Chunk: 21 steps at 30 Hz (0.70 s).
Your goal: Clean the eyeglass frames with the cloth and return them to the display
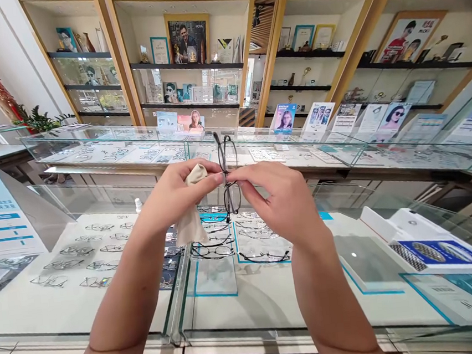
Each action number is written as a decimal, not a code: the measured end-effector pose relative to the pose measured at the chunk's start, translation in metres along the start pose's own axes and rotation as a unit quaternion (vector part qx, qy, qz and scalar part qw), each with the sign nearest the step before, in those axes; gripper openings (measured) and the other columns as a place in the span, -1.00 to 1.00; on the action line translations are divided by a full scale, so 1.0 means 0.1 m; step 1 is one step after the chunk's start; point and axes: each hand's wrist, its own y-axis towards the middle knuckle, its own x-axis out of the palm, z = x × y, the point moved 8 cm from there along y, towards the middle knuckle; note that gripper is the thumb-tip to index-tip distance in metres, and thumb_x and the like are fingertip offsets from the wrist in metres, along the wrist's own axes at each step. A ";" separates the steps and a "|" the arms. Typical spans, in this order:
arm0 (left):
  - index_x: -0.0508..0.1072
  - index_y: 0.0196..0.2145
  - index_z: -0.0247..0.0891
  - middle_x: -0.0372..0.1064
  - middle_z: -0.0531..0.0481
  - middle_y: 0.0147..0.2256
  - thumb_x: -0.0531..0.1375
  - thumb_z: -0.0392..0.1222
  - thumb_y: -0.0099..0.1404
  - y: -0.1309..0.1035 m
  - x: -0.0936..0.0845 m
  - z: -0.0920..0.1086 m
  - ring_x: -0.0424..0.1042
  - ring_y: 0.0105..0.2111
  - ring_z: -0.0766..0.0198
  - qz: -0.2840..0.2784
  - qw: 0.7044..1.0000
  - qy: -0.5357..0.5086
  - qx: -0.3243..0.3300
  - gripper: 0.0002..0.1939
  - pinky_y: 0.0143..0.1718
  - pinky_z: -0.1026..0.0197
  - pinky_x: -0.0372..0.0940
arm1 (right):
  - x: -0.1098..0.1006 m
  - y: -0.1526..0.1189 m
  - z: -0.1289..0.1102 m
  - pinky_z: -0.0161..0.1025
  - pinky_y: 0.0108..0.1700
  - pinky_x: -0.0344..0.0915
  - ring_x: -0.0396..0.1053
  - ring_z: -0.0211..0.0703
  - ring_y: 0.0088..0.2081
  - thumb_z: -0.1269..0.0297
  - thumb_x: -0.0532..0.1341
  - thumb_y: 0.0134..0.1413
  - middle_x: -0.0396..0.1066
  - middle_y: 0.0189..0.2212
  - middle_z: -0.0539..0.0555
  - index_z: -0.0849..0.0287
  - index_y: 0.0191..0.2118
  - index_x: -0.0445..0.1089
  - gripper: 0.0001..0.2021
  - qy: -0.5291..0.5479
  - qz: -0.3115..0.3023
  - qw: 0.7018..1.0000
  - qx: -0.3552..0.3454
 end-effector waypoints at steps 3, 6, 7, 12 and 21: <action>0.61 -0.17 -0.13 0.57 -0.02 -0.22 0.39 0.07 0.35 0.03 0.01 -0.03 0.36 -0.40 0.29 0.018 1.000 -0.007 0.005 -0.75 -0.42 0.19 0.23 | 0.00 0.01 0.01 -0.07 0.05 0.47 0.66 -0.08 -0.05 0.39 0.19 0.44 0.74 -0.08 -0.04 -0.05 0.01 0.66 -0.71 0.039 0.004 0.999 0.004; 0.57 -0.17 -0.15 0.56 -0.02 -0.15 0.41 0.02 0.31 0.07 0.04 -0.08 0.35 -0.40 0.32 0.020 0.999 -0.040 0.012 -0.76 -0.41 0.22 0.23 | 0.01 0.02 0.05 -0.07 0.11 0.48 0.66 -0.08 0.00 0.33 0.20 0.46 0.74 -0.04 -0.02 -0.01 0.01 0.66 -0.74 0.076 0.004 0.997 0.014; 0.57 -0.17 -0.15 0.55 -0.02 -0.15 0.43 0.00 0.30 0.08 0.05 -0.09 0.34 -0.40 0.33 0.022 0.998 -0.054 0.016 -0.75 -0.41 0.23 0.23 | 0.02 0.02 0.07 -0.06 0.11 0.48 0.66 -0.07 0.00 0.31 0.20 0.46 0.74 -0.04 -0.02 0.00 0.00 0.66 -0.75 0.088 0.005 0.996 0.018; 0.61 -0.17 -0.18 0.50 0.03 -0.28 0.43 -0.05 0.32 0.11 0.07 -0.13 0.33 -0.40 0.36 0.038 0.993 -0.100 0.039 -0.79 -0.39 0.27 0.23 | 0.03 0.03 0.16 -0.08 0.05 0.48 0.64 -0.07 -0.05 0.30 0.28 0.39 0.73 -0.11 0.00 0.02 -0.05 0.66 -0.83 0.176 0.032 0.983 0.047; 0.60 -0.22 -0.19 0.51 0.07 -0.29 0.43 -0.13 0.32 0.10 0.05 -0.06 0.30 -0.44 0.41 0.060 0.990 -0.109 0.061 -0.86 -0.41 0.29 0.22 | 0.24 0.04 0.43 -0.15 -0.08 0.41 0.51 -0.18 -0.19 0.22 0.42 0.23 0.56 -0.26 -0.04 0.05 -0.20 0.47 -0.87 0.388 0.048 0.899 0.198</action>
